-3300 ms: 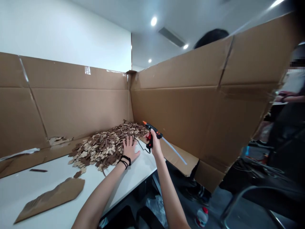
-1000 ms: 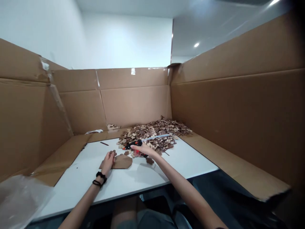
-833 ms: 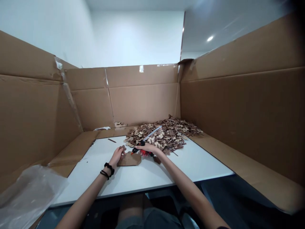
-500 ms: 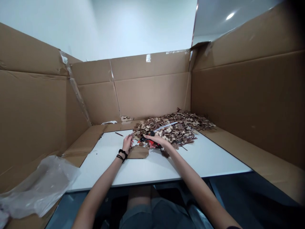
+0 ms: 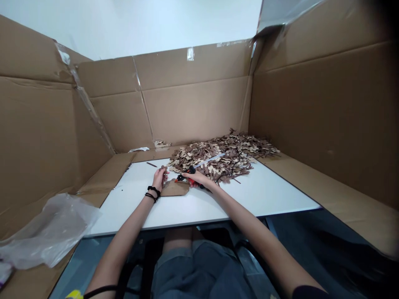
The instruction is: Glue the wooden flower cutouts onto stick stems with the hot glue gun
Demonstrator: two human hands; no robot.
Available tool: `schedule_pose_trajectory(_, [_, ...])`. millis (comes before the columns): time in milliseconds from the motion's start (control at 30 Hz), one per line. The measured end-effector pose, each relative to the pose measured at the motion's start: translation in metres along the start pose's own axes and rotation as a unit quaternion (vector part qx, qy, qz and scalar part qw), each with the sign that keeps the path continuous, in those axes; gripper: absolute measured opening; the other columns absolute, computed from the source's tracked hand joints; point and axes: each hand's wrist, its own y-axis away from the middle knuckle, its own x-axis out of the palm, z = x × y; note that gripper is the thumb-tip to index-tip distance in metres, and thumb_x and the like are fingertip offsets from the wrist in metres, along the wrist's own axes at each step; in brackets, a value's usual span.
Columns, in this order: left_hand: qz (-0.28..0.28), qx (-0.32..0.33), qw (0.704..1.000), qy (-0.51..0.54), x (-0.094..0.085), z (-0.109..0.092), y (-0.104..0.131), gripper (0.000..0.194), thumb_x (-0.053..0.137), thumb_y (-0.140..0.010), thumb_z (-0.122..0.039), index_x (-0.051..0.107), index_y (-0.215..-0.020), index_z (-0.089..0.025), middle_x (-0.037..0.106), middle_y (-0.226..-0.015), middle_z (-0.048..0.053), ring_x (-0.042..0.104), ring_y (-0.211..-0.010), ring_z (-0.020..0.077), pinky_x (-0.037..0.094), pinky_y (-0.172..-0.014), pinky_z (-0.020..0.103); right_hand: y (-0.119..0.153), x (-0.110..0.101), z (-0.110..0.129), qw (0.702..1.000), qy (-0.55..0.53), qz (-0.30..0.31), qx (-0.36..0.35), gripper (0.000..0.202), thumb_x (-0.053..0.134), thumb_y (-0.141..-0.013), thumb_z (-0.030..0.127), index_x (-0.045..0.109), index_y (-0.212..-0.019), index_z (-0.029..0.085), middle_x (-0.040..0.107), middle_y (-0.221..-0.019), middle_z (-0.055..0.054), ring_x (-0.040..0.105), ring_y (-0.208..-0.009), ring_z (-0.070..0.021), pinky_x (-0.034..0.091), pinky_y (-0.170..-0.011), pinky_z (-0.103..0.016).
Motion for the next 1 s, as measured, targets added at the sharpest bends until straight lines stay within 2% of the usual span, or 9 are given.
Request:
schedule_pose_trajectory(100, [-0.004, 0.001, 1.0, -0.004, 0.0, 0.0, 0.0, 0.019, 0.061, -0.073, -0.03, 0.051, -0.082, -0.017, 0.06, -0.067, -0.003, 0.048, -0.045, 0.0039, 0.034, -0.044, 0.016, 0.001, -0.002, 0.0, 1.0, -0.014, 0.003, 0.0, 0.055, 0.056, -0.075, 0.066, 0.05, -0.047, 0.019, 0.053, -0.042, -0.003, 0.038, -0.034, -0.0103, 0.029, -0.036, -0.025])
schedule_pose_trajectory(233, [-0.012, 0.003, 1.0, -0.011, 0.0, -0.001, 0.0, 0.02, 0.061, -0.073, -0.031, 0.052, -0.083, -0.016, 0.059, -0.066, -0.002, 0.047, -0.044, 0.0038, 0.033, -0.042, 0.016, 0.002, -0.006, 0.002, 1.0, -0.007, 0.017, 0.008, 0.053, 0.057, -0.077, 0.063, 0.047, -0.048, 0.02, 0.05, -0.04, -0.002, 0.036, -0.035, -0.0097, 0.028, -0.036, -0.024])
schedule_pose_trajectory(533, [-0.005, 0.006, 1.0, -0.025, 0.0, -0.001, 0.0, 0.02, 0.06, -0.074, -0.032, 0.054, -0.084, -0.015, 0.06, -0.066, -0.001, 0.047, -0.044, 0.0043, 0.033, -0.041, 0.016, 0.002, -0.004, 0.0, 0.997, -0.076, 0.015, -0.013, 0.05, 0.059, -0.075, 0.062, 0.062, -0.059, 0.015, 0.062, -0.053, -0.004, 0.041, -0.04, -0.0086, 0.028, -0.037, -0.022])
schedule_pose_trajectory(700, [-0.01, 0.002, 1.0, -0.021, 0.002, -0.003, 0.002, 0.021, 0.06, -0.074, -0.033, 0.054, -0.084, -0.015, 0.059, -0.067, -0.001, 0.047, -0.044, 0.0044, 0.034, -0.042, 0.016, 0.009, -0.005, 0.005, 0.993, -0.114, -0.012, -0.009, 0.053, 0.058, -0.073, 0.067, 0.052, -0.048, 0.021, 0.05, -0.039, 0.0, 0.033, -0.035, -0.0088, 0.021, -0.035, -0.025])
schedule_pose_trajectory(767, [-0.013, 0.0, 1.0, -0.019, 0.003, -0.003, 0.003, 0.02, 0.059, -0.075, -0.03, 0.055, -0.088, -0.015, 0.059, -0.067, -0.002, 0.047, -0.045, 0.0046, 0.035, -0.044, 0.017, 0.013, -0.007, 0.008, 0.992, -0.129, -0.006, -0.011, 0.054, 0.056, -0.074, 0.068, 0.051, -0.048, 0.021, 0.049, -0.039, 0.001, 0.032, -0.034, -0.0083, 0.02, -0.035, -0.025])
schedule_pose_trajectory(833, [-0.022, 0.002, 1.0, -0.021, 0.003, -0.004, 0.002, 0.025, 0.057, -0.075, -0.026, 0.053, -0.098, -0.016, 0.059, -0.066, -0.002, 0.048, -0.045, 0.0059, 0.037, -0.047, 0.018, 0.016, -0.01, 0.011, 0.987, -0.158, 0.013, -0.029, 0.053, 0.055, -0.076, 0.066, 0.055, -0.052, 0.019, 0.053, -0.044, 0.001, 0.034, -0.036, -0.0079, 0.022, -0.035, -0.023])
schedule_pose_trajectory(900, [-0.042, 0.023, 0.997, -0.053, 0.001, -0.005, 0.001, 0.029, 0.055, -0.076, -0.024, 0.052, -0.104, -0.017, 0.061, -0.066, -0.002, 0.052, -0.05, 0.0087, 0.039, -0.051, 0.02, 0.017, -0.012, 0.014, 0.979, -0.195, 0.041, -0.044, 0.05, 0.055, -0.078, 0.063, 0.061, -0.058, 0.018, 0.059, -0.051, -0.001, 0.037, -0.039, -0.0074, 0.026, -0.037, -0.022])
schedule_pose_trajectory(1000, [-0.066, 0.094, 0.975, -0.189, -0.007, -0.007, -0.001, 0.021, 0.055, -0.076, -0.024, 0.058, -0.096, -0.018, 0.065, -0.073, 0.003, 0.061, -0.068, 0.015, 0.043, -0.063, 0.024, 0.017, -0.014, 0.016, 0.97, -0.229, 0.072, -0.05, 0.05, 0.054, -0.079, 0.062, 0.067, -0.068, 0.016, 0.063, -0.057, -0.002, 0.04, -0.041, -0.0075, 0.03, -0.039, -0.021])
